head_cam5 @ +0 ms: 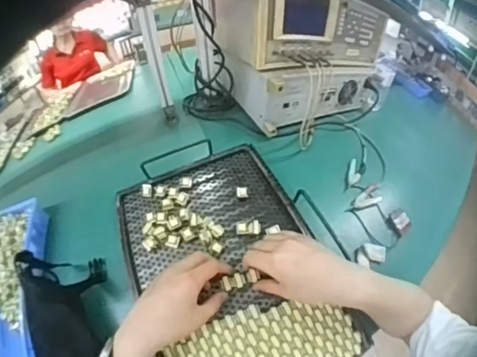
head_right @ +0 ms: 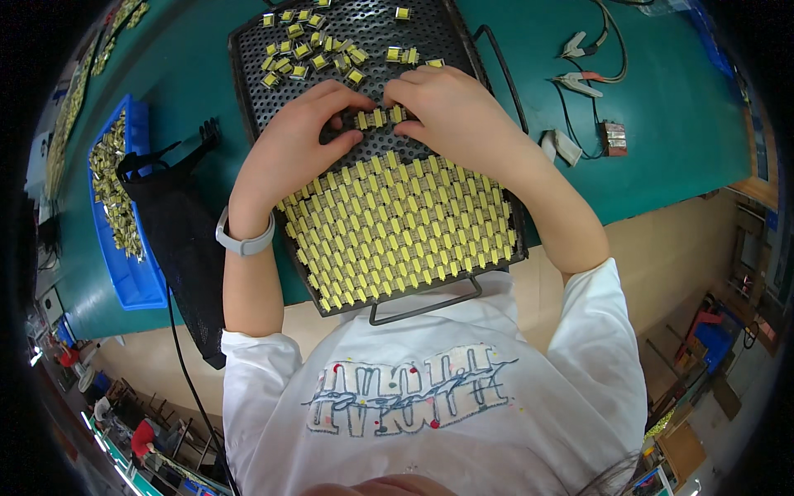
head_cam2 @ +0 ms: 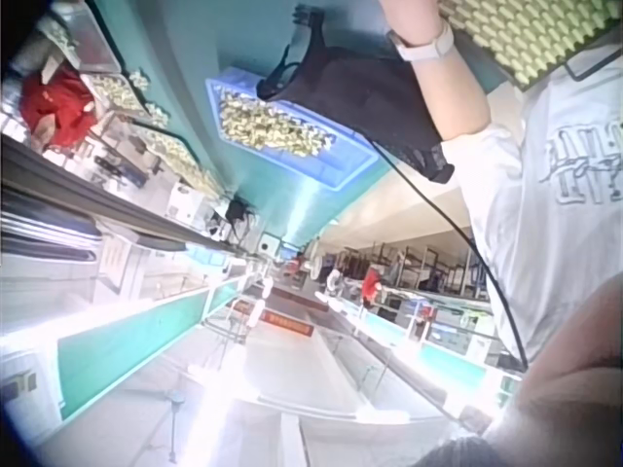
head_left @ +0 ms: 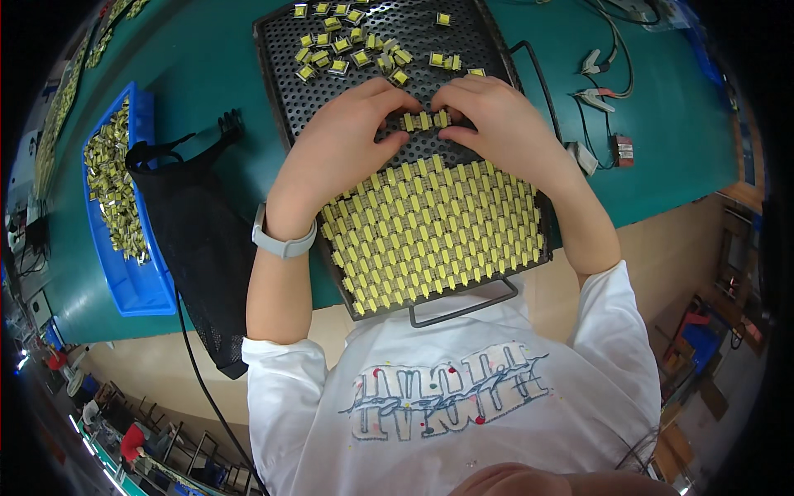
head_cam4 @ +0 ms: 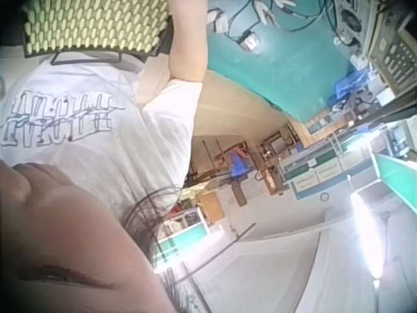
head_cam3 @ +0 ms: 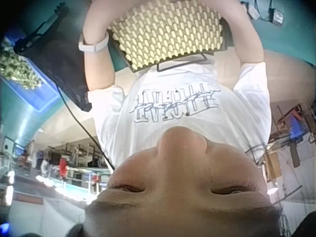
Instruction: Manually picking up small yellow electronic components from a bin and placing them into a grid-like assembly tray.
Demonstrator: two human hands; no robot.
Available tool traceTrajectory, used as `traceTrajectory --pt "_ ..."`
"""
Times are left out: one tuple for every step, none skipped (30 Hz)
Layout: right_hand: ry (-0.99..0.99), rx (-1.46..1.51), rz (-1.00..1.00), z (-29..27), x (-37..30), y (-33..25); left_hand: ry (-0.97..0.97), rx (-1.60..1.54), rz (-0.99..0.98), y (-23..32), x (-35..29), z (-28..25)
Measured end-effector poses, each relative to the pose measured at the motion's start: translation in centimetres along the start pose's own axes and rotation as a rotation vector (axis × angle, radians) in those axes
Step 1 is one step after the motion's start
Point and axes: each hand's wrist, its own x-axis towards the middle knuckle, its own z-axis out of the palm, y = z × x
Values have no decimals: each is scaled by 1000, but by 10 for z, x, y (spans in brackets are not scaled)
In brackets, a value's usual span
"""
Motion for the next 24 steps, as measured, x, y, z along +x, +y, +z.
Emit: traceTrajectory --pt "26 17 -14 2 0 0 0 0 0 0 0 0" --pt "26 17 -15 2 1 0 -3 4 -3 1 0 -1" --pt "38 12 -18 2 1 -1 -5 8 -9 1 0 -1" --pt "50 8 -20 2 1 -2 -3 8 -11 0 0 0" --pt "49 8 -23 1 2 -3 47 4 24 -2 0 2" --pt "89 30 1 0 1 -5 95 -2 59 -3 1 4" --pt "130 53 26 -1 1 -6 95 -2 59 -2 2 3" --pt "129 53 26 -1 2 -7 159 51 84 1 4 1" --pt "176 59 2 -1 2 -7 223 105 109 3 5 0" --pt "223 66 -21 -1 3 -8 222 106 108 4 5 0" --pt "223 67 -21 -1 4 -9 231 -15 79 5 6 0" --pt "261 78 -60 -2 4 -11 240 -133 52 7 5 0" --pt "298 89 -100 -2 5 -13 240 -132 54 9 5 0" --pt "300 88 -100 -2 4 -15 188 -243 17 12 4 0" --pt "315 73 -115 -2 5 -17 135 -355 -22 13 3 0" --pt "329 59 -130 -2 5 -18 135 -355 -23 13 4 1" --pt "329 59 -130 -3 5 -18 156 -383 -9 11 4 3" --pt "339 60 -150 -2 5 -18 175 -412 5 10 5 5" --pt "348 61 -170 -2 5 -17 174 -413 6 10 5 4" --pt "349 60 -169 -3 6 -17 167 -421 -7 10 5 2" --pt "355 64 -194 -4 7 -17 162 -429 -22 10 4 0" --pt "362 67 -220 -4 8 -17 162 -429 -22 8 4 -1" --pt "362 68 -220 -5 7 -18 166 -459 -8 7 5 -1" --pt "337 109 -191 -6 6 -18 170 -490 5 6 5 -1"
